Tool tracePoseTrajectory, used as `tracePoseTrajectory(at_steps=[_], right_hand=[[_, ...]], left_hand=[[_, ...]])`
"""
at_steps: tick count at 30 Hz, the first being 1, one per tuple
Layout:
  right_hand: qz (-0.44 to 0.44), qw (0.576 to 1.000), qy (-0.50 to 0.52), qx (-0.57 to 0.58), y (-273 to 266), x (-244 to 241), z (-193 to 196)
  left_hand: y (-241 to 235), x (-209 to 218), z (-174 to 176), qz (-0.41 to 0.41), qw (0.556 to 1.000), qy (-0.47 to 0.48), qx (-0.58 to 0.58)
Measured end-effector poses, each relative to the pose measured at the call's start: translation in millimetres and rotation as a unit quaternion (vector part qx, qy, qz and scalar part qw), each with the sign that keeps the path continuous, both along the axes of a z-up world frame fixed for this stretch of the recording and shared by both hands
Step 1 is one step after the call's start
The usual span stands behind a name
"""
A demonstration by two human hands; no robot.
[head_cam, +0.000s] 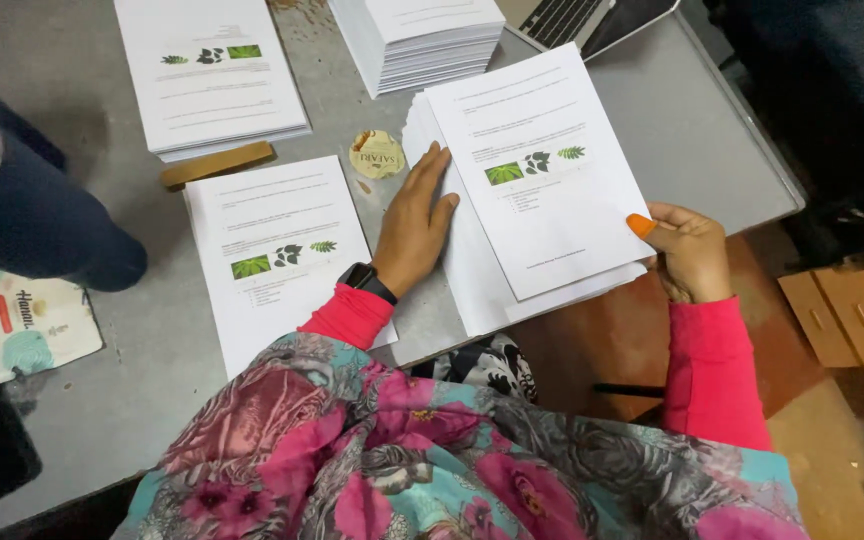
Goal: Sorting and stacking printed sheets of paper on a work table
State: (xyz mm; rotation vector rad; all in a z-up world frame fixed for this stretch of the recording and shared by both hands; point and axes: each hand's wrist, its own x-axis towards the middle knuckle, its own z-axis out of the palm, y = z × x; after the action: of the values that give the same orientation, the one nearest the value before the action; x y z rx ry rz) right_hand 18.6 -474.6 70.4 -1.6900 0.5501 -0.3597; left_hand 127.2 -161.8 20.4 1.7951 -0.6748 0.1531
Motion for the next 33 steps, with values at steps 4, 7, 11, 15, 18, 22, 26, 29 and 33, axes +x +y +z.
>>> tracePoseTrajectory(at_steps=[4,7,11,15,18,22,26,29,33], right_hand=[[0.003,1.0,0.006,0.0,3.7,2.9,-0.2],[-0.003,1.0,0.009,0.005,5.9,6.3,0.4],[0.009,1.0,0.009,-0.003,6.3,8.2,-1.5],[0.015,1.0,0.006,-0.013,9.9,7.0,1.1],[0.017,1.0,0.002,-0.005,6.8,9.0,-4.3],[0.03,1.0,0.004,-0.009,2.0,10.9,-10.4],[0.022,1.0,0.006,-0.008,6.7,8.5,-6.4],[0.026,1.0,0.001,-0.016,9.7,8.0,-4.4],[0.014,1.0,0.006,-0.018,-1.2,9.6,-11.8]], left_hand=[[2.0,-1.7,2.8,-0.001,1.0,0.007,0.001],[0.4,-0.2,0.9,-0.002,1.0,0.009,0.001],[-0.6,0.4,-4.2,-0.004,1.0,0.001,0.001],[-2.3,1.8,-8.8,-0.002,1.0,-0.004,0.01],[-1.8,1.8,-5.7,-0.004,1.0,0.004,0.01],[-0.9,1.5,-4.8,-0.008,1.0,0.004,0.002],[-1.0,-0.5,-3.7,-0.006,1.0,0.008,0.012],[-1.3,-1.4,-1.8,-0.005,1.0,0.014,0.011],[0.4,-1.3,-0.4,-0.006,1.0,0.007,0.017]])
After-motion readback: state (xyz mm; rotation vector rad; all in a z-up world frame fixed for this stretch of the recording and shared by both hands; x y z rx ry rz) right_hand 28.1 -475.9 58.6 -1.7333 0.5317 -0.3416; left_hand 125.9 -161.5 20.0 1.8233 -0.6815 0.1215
